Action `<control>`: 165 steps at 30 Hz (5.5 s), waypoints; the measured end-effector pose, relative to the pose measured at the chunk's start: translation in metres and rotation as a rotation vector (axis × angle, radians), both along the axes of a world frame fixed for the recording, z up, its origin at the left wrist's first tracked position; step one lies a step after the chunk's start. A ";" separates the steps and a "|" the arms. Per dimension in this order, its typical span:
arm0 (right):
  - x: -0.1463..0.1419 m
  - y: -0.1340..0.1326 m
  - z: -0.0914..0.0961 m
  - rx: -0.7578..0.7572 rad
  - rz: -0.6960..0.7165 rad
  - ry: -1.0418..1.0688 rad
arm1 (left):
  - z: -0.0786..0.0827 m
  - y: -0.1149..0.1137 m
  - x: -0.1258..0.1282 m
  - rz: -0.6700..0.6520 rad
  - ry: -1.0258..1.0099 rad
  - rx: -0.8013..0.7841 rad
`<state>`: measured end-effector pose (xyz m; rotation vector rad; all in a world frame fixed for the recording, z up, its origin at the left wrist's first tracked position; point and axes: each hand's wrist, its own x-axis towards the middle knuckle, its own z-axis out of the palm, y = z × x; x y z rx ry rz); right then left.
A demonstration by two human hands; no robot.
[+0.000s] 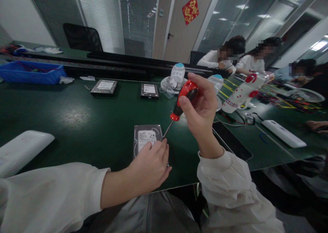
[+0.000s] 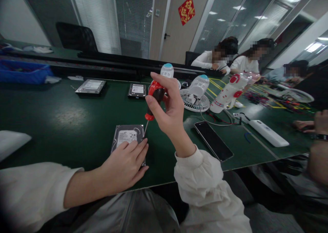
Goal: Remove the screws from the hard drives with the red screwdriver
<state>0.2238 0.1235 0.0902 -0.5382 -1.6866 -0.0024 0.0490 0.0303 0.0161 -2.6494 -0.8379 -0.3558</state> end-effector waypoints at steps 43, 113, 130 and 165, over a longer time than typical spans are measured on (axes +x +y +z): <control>0.003 0.006 -0.005 -0.078 0.189 0.013 | -0.001 0.001 0.001 -0.003 -0.006 -0.001; 0.001 -0.005 0.001 -0.070 -0.070 -0.001 | -0.001 0.000 0.000 -0.015 -0.003 -0.006; 0.007 -0.004 0.000 -0.016 -0.211 0.040 | 0.001 0.000 0.000 -0.002 0.028 -0.028; 0.077 -0.125 -0.064 -0.232 -0.418 -1.021 | 0.040 0.074 0.004 0.016 0.000 -0.381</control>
